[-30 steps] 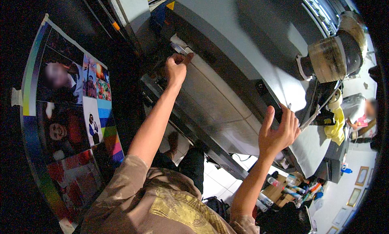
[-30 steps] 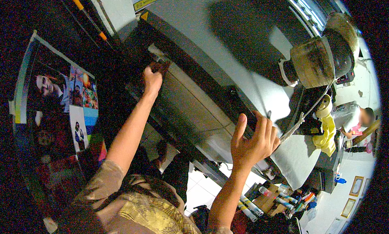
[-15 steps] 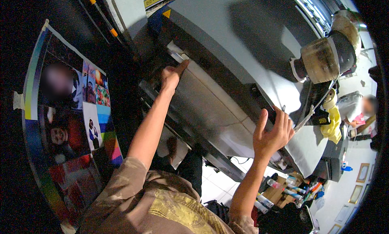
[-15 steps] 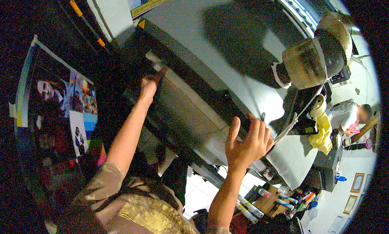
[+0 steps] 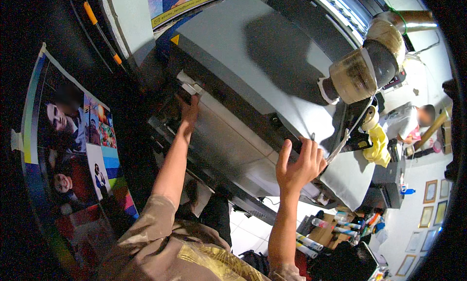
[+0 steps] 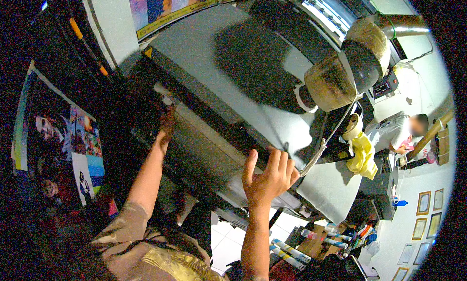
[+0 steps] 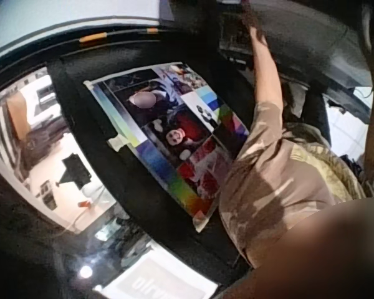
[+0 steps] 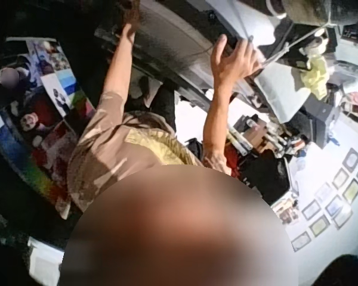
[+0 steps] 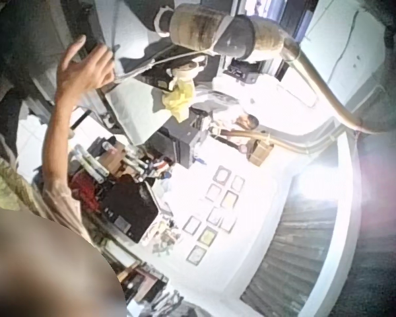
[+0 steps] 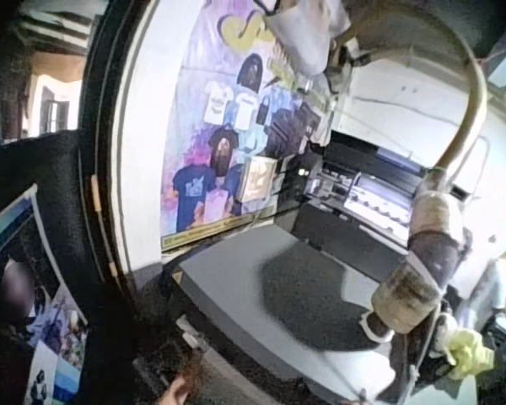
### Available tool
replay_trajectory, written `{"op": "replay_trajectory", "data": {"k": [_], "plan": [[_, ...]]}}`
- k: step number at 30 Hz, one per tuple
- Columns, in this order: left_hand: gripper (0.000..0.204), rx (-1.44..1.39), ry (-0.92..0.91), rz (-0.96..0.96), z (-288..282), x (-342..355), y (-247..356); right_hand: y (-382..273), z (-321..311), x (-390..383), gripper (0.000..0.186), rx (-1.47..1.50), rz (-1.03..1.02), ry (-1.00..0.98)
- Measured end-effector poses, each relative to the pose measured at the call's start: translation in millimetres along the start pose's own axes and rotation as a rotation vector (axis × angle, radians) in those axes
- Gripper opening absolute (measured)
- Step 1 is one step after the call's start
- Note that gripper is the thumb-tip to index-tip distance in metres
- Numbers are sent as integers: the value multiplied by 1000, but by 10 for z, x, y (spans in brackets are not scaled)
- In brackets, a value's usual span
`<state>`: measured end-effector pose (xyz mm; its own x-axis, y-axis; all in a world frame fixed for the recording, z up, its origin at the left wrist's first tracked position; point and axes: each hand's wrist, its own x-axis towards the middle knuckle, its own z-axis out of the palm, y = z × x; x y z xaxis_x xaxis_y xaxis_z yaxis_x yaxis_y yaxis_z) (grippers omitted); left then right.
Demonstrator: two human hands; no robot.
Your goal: The person operates a large printing machine, interacting with its touchscreen and adjusting internal components. They then use scissors to cut a sheet of printed material and place it into the machine's output tray.
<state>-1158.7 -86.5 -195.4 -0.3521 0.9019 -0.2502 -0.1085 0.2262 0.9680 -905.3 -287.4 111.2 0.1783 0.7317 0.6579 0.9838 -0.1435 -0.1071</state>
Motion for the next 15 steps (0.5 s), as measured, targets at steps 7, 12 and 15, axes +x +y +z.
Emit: {"op": "replay_trajectory", "data": {"k": [7, 12, 15], "plan": [[119, 137, 101, 279, 10, 156, -177, 17, -4, -6, 30, 8, -20, 22], [118, 130, 31, 198, -87, 90, -110, 27, -13, -8, 31, 16, -29, 31], [125, 161, -5, 114, -155, 22, 96, 37, -17, -12, 31, 12, -33, 38]]}}
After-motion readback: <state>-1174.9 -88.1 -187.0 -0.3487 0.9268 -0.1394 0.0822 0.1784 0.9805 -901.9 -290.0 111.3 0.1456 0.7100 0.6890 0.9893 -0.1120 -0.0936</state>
